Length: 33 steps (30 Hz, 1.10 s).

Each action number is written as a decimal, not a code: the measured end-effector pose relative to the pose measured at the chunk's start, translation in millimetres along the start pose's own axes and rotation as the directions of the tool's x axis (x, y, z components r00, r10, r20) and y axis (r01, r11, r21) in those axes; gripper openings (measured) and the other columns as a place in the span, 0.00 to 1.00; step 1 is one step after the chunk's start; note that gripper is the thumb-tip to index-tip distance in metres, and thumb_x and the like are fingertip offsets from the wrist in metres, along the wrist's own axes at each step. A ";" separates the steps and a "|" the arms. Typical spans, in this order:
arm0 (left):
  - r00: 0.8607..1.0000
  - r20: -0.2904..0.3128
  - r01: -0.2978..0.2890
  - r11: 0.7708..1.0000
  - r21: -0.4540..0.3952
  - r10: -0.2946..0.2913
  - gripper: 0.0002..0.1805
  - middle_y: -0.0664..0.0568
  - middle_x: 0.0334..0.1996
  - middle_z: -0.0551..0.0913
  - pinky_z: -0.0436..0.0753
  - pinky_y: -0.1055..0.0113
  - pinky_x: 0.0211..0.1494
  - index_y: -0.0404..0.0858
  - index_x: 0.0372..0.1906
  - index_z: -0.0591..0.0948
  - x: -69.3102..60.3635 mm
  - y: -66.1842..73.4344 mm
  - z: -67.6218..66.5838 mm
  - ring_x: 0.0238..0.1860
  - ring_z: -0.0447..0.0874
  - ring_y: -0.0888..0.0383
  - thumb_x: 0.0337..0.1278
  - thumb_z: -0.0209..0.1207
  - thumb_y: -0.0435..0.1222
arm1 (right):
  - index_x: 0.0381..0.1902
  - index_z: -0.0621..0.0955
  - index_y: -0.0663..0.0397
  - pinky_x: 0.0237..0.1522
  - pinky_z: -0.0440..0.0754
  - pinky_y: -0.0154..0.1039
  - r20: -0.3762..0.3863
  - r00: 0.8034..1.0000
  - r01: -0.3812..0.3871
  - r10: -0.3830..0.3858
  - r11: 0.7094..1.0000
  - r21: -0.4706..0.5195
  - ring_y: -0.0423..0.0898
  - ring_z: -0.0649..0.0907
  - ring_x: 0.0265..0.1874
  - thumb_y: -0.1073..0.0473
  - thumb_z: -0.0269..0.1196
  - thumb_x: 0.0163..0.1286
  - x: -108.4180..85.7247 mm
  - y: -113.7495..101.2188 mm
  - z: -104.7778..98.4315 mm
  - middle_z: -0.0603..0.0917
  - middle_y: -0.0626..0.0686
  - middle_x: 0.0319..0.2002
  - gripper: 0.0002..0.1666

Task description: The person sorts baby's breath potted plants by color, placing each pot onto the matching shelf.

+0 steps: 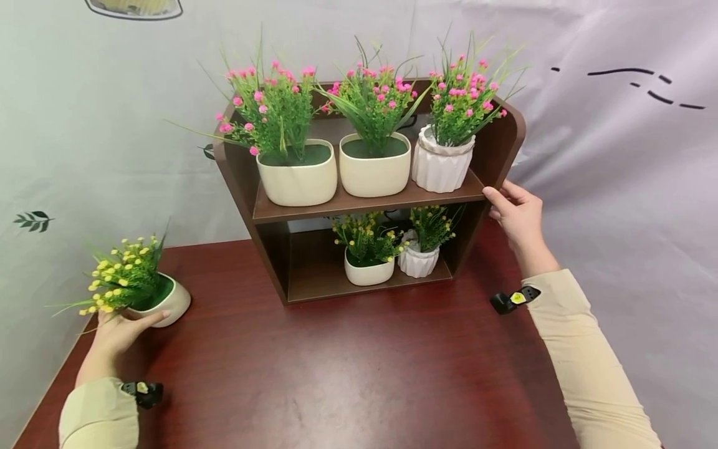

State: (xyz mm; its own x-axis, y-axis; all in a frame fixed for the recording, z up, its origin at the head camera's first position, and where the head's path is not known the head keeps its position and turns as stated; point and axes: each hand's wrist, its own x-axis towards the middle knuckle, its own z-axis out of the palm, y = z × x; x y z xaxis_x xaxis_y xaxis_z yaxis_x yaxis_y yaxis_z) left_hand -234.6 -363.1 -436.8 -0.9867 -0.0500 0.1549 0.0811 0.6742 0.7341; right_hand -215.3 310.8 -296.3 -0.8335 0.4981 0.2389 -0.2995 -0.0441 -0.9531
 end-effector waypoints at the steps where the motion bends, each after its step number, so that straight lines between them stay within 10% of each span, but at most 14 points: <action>1: 1.000 0.005 -0.003 1.000 0.006 0.003 0.61 0.33 0.73 0.35 0.34 0.40 0.72 0.42 0.75 0.34 -0.1 -0.6 -1.0 0.73 0.26 0.39 0.49 0.67 0.41 | 0.31 0.87 0.39 0.21 0.77 0.24 0.003 1.000 -0.002 0.002 1.000 0.000 0.33 0.78 0.21 0.66 0.69 0.57 -0.1 0.3 0.5 0.82 0.40 0.23 0.12; 9: 0.999 0.022 -0.049 0.993 0.104 0.047 0.58 0.19 0.65 0.50 0.35 0.33 0.66 0.27 0.72 0.43 -5.9 -4.8 -3.8 0.65 0.38 0.22 0.45 0.69 0.41 | 0.33 0.87 0.37 0.24 0.79 0.24 0.009 1.000 -0.019 0.020 0.999 -0.042 0.32 0.79 0.25 0.63 0.70 0.56 0.7 1.5 0.6 0.81 0.40 0.25 0.12; 16: 0.989 0.098 0.083 0.955 0.286 -0.115 0.45 0.19 0.41 0.61 0.55 0.35 0.51 0.14 0.49 0.67 -2.8 0.7 -11.7 0.50 0.47 0.25 0.44 0.68 0.52 | 0.32 0.87 0.36 0.23 0.79 0.25 0.001 1.000 -0.022 0.022 0.999 -0.024 0.33 0.79 0.20 0.64 0.70 0.56 0.8 2.7 0.1 0.82 0.40 0.25 0.13; 19: 0.990 0.101 0.065 0.959 0.274 -0.096 0.36 0.21 0.39 0.66 0.54 0.37 0.51 0.20 0.40 0.74 -2.0 -1.1 -11.8 0.50 0.46 0.27 0.44 0.68 0.51 | 0.32 0.87 0.36 0.24 0.80 0.25 0.009 1.000 -0.012 0.012 1.000 -0.028 0.33 0.79 0.19 0.64 0.70 0.56 1.7 1.9 0.0 0.82 0.40 0.25 0.13; 33: 0.990 0.084 0.103 0.992 0.078 -0.110 0.56 0.22 0.57 0.45 0.55 0.38 0.63 0.23 0.63 0.40 -0.1 3.9 3.9 0.58 0.52 0.27 0.46 0.70 0.41 | 0.33 0.87 0.36 0.25 0.80 0.25 0.032 0.999 -0.001 0.003 0.999 -0.045 0.33 0.80 0.20 0.63 0.70 0.56 1.9 2.4 -1.7 0.82 0.40 0.26 0.12</action>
State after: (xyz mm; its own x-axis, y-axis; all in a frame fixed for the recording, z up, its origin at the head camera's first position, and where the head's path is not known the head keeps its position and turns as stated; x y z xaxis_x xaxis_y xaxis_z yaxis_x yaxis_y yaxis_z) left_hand -234.7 -357.6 -436.5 -0.9980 -0.0614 0.0173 -0.0323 0.7207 0.6925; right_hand -216.9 313.1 -298.4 -0.8487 0.4702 0.2423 -0.2774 -0.0056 -0.9607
